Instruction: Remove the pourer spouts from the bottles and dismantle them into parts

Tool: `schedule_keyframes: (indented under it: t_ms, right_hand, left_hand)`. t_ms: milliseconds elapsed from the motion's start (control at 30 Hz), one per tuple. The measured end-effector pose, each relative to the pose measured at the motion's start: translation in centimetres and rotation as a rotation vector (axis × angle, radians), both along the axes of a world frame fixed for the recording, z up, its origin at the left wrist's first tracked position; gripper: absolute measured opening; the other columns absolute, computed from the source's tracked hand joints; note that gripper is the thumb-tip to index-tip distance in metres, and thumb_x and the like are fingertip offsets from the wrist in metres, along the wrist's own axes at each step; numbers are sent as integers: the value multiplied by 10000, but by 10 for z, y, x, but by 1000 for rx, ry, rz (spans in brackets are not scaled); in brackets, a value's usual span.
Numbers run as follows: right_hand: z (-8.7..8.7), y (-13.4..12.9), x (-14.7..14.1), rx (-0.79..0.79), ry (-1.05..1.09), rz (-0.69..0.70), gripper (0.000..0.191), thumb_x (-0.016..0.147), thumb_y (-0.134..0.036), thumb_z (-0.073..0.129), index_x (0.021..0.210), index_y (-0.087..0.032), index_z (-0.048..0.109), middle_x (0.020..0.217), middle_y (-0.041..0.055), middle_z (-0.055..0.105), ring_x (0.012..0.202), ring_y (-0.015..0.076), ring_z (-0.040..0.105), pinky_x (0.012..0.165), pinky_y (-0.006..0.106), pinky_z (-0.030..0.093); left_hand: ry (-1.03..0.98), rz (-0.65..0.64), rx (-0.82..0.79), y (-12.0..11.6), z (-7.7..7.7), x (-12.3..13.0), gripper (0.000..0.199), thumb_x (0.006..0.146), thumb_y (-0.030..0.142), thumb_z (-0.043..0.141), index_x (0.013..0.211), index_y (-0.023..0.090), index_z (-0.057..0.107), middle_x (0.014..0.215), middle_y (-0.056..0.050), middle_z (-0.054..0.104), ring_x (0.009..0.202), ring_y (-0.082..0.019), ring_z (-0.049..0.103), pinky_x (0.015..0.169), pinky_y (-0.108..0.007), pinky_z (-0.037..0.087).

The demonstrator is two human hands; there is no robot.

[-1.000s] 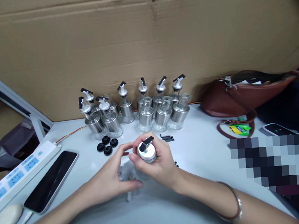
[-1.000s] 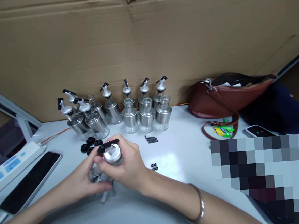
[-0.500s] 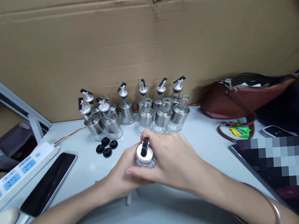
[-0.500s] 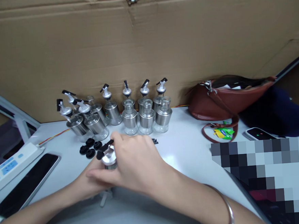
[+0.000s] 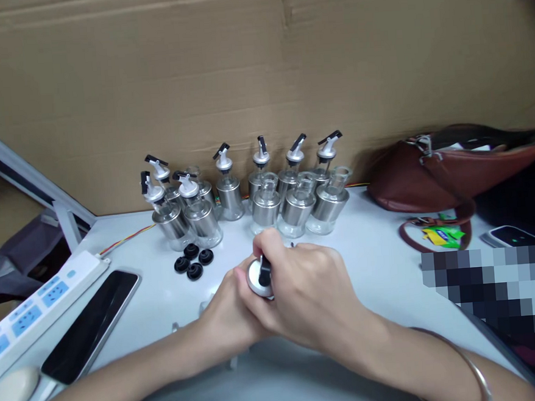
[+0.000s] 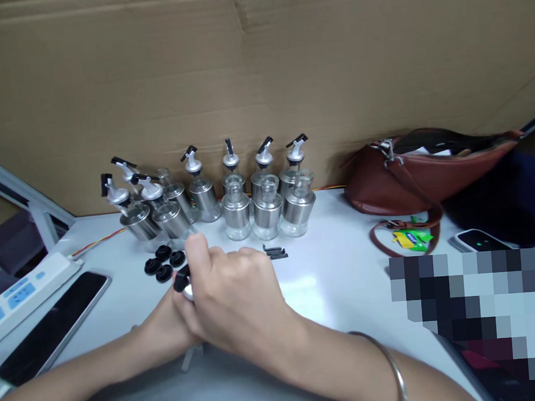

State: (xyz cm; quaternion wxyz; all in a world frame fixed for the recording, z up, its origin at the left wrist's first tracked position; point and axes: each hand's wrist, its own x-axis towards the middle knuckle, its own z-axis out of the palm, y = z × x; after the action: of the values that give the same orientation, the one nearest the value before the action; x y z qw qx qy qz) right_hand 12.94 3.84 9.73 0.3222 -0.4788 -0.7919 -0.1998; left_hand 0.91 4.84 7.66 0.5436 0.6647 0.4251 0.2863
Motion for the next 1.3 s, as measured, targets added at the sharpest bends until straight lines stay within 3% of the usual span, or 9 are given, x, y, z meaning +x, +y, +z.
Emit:
schedule_keyframes:
  t_ms: [133,300,433,567,800,900,1100,1300]
  right_hand:
    - [-1,8,5,-40,-13,139,207,803,-294,403,754,-149,542,416,-27,516,322,134,440,397,275,233]
    - [7,15,14,-271,-34,276,196,769,-320,423,794,-155,527,429,-40,511,346,129,424,401,269,186]
    - [12,12,15,-417,-8,267,148,747,-305,450,798,-175,498,432,-63,473,366,119,396,425,262,174]
    - [13,10,14,-452,24,254,138,739,-299,465,800,-178,486,446,-67,443,381,110,360,436,256,162]
    - [19,20,24,-586,74,450,177,690,-285,574,784,-204,447,437,-111,321,402,82,284,453,227,175]
    - [20,23,26,-630,137,474,188,677,-276,581,789,-217,443,447,-118,308,417,82,286,464,217,189]
    - [10,30,28,-685,298,586,198,679,-300,551,779,-228,395,491,-126,299,427,70,244,476,201,242]
    - [-8,37,25,-605,498,731,281,649,-322,576,740,-240,322,544,-111,270,455,71,217,437,196,230]
  left_hand:
    - [-32,-97,-20,2,-1,-5,289,577,148,673,820,184,522,786,23,567,709,-148,506,602,-225,430]
    - [-54,-145,-78,5,1,-6,204,537,95,639,679,176,518,697,49,517,655,-122,474,579,-206,405]
    - [-77,-158,-109,6,0,-5,231,521,95,632,704,180,518,700,47,539,657,-130,483,599,-224,423]
    - [-64,-178,-88,7,-2,-5,213,547,93,624,722,176,534,735,31,564,706,-152,502,629,-239,434]
    - [-46,-268,-102,10,-1,-5,227,520,82,598,606,183,413,593,62,414,550,-81,342,474,-200,300]
    - [-6,-273,-133,9,-3,-5,224,534,106,596,585,186,393,565,59,401,544,-85,348,473,-206,288]
    - [-4,-222,-89,8,-7,-7,216,549,136,635,666,186,461,641,37,493,612,-126,456,580,-251,403]
    - [16,-205,-13,10,-15,-9,276,568,146,677,790,178,516,735,25,540,646,-125,480,582,-234,424]
